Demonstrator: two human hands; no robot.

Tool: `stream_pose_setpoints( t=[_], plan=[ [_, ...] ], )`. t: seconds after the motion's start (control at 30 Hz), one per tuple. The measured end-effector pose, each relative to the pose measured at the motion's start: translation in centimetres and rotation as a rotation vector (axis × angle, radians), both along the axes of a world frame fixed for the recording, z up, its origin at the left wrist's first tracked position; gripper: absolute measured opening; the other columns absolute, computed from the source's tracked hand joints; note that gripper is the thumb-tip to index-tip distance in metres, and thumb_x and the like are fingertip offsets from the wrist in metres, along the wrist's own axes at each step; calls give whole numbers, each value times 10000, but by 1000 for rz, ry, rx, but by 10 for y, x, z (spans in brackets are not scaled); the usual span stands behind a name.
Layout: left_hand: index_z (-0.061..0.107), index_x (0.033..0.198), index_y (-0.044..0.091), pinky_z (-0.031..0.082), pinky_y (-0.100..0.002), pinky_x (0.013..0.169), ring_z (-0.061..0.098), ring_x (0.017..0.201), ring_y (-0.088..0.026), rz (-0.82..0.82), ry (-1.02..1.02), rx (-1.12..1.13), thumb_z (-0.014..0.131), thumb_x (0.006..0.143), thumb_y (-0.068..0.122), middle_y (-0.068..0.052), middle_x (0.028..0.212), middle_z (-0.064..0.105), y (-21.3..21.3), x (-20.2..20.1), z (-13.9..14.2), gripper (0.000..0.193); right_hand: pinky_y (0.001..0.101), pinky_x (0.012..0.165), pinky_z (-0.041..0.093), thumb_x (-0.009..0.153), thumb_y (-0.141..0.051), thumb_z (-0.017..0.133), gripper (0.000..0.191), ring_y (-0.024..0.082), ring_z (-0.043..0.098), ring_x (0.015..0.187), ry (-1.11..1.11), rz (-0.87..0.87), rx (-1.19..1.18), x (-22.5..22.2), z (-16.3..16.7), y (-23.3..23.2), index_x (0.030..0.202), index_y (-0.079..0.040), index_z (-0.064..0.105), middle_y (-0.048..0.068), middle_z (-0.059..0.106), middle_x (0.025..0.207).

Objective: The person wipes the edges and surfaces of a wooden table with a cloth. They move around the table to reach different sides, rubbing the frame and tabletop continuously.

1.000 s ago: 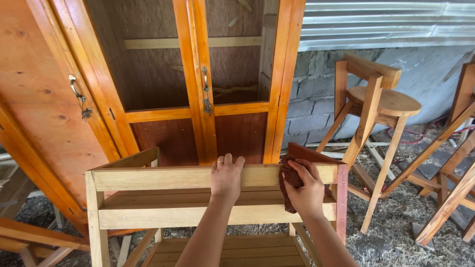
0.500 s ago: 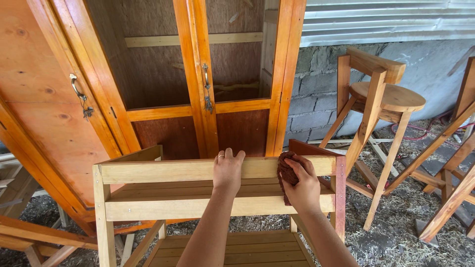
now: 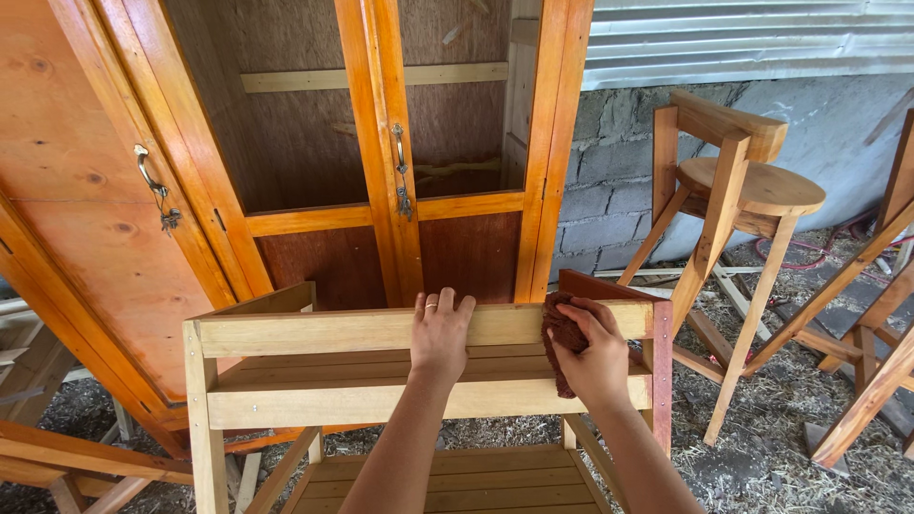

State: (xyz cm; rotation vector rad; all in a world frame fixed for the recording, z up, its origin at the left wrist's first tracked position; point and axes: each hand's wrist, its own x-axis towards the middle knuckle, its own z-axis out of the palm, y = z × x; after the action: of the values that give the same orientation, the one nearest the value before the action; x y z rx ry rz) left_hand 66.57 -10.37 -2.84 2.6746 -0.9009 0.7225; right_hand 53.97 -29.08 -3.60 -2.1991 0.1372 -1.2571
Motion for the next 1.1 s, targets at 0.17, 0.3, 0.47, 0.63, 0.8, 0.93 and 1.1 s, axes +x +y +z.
stream_pose_setpoints(
  t=[0.17,0.3,0.47,0.63,0.8,0.93,1.1],
  plan=[
    [420,1480,152,367,-630,1126,436,1407,-390,-102,-37,-186,912,523,181,-177,1477,426,13,-37,-8,1077,387,956,556,780,-72,826,375,307,684,1120,-122,-127,0,-26,1,-11,1145,-50,739,127,686,1205],
    [530,1276,100,492,-486,1029,514,1231,-353,-307,-49,-281,764,771,73,-143,1273,484,-10,-67,-30,558,372,968,552,805,-75,814,367,281,684,1111,-157,-193,52,-53,9,-35,1161,-53,728,120,675,1198],
    [632,1154,80,522,-465,954,556,1172,-342,-429,57,-352,704,804,55,-121,1239,519,-58,-94,-50,359,399,945,542,809,-97,826,364,325,659,1110,-117,-346,-37,-70,30,-81,1161,-59,743,143,667,1192],
    [625,1186,97,517,-461,955,583,1172,-314,-385,49,-251,736,786,105,-120,1256,565,-78,-110,-59,415,411,946,552,786,-86,802,350,340,663,1081,-48,-274,-110,-53,23,-114,1131,-72,743,142,661,1177],
    [589,1246,98,494,-474,951,565,1153,-333,-327,246,-189,844,728,215,-142,1251,556,-80,-123,-62,589,454,973,522,785,-34,766,324,386,640,1095,-45,-240,-191,-55,-15,-115,1105,-50,721,152,659,1158],
    [587,1271,137,482,-449,987,552,1185,-311,-273,257,-130,856,678,128,-100,1234,548,-76,-132,-72,652,454,981,523,773,-20,753,319,383,637,1095,13,-219,-151,-82,-50,-104,1088,-57,717,151,649,1148],
    [582,1315,129,468,-452,1010,551,1151,-310,-259,140,-135,851,665,56,-101,1219,530,-76,-131,-89,707,443,967,524,707,-1,738,379,373,627,1105,82,-231,-68,-129,-104,-82,1081,-68,723,148,643,1180]
  ],
)
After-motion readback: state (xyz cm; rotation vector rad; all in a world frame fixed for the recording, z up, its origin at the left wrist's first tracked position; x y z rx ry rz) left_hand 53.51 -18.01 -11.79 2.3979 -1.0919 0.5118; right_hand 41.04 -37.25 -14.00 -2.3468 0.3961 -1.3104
